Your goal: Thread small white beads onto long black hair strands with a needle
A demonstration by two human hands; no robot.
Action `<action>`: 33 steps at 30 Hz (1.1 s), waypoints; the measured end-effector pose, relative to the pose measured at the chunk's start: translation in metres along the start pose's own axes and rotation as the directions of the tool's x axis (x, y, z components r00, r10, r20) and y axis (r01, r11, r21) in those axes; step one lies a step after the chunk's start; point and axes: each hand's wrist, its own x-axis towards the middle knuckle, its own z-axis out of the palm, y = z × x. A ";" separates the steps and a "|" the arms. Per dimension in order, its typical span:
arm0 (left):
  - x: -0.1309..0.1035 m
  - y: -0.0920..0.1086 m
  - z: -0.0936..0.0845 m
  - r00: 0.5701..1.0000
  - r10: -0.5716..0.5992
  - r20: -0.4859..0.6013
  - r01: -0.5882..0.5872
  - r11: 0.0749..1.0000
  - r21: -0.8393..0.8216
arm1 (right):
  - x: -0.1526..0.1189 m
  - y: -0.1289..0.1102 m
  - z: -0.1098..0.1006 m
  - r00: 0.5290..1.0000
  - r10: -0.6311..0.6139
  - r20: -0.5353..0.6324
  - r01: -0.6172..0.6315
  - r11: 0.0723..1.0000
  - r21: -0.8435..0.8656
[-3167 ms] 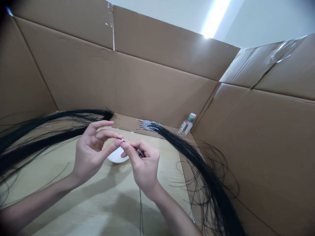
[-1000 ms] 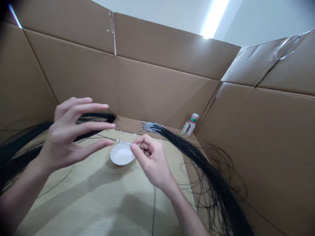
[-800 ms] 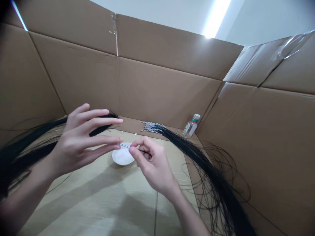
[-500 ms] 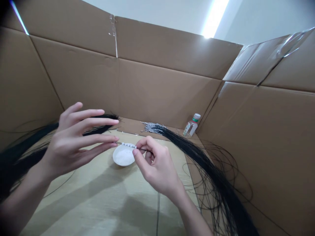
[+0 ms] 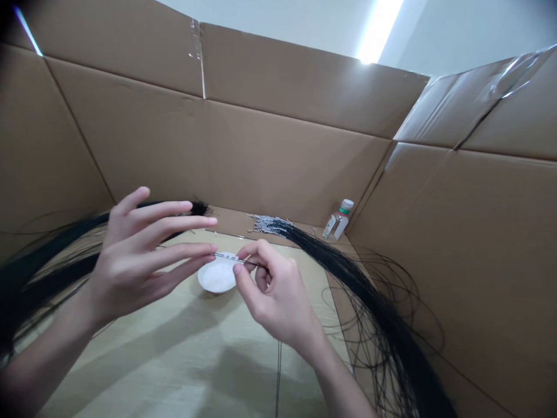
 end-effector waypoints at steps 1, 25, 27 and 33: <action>0.000 0.000 -0.001 1.000 0.025 -0.004 -0.025 0.999 0.036 | 0.000 0.000 0.000 1.000 -0.001 -0.003 0.001 1.000 0.001; 0.000 0.022 0.006 0.989 0.147 -0.019 -0.139 0.966 0.216 | 0.004 0.000 0.005 0.998 -0.008 0.061 0.004 0.997 0.074; 0.001 0.025 0.010 0.985 0.172 -0.033 -0.161 0.964 0.213 | 0.003 0.000 0.006 0.997 -0.011 0.070 0.007 0.998 0.064; 0.006 0.024 0.006 0.987 0.153 -0.058 -0.139 0.971 0.193 | 0.005 0.002 0.006 0.998 0.020 0.061 -0.028 0.989 0.145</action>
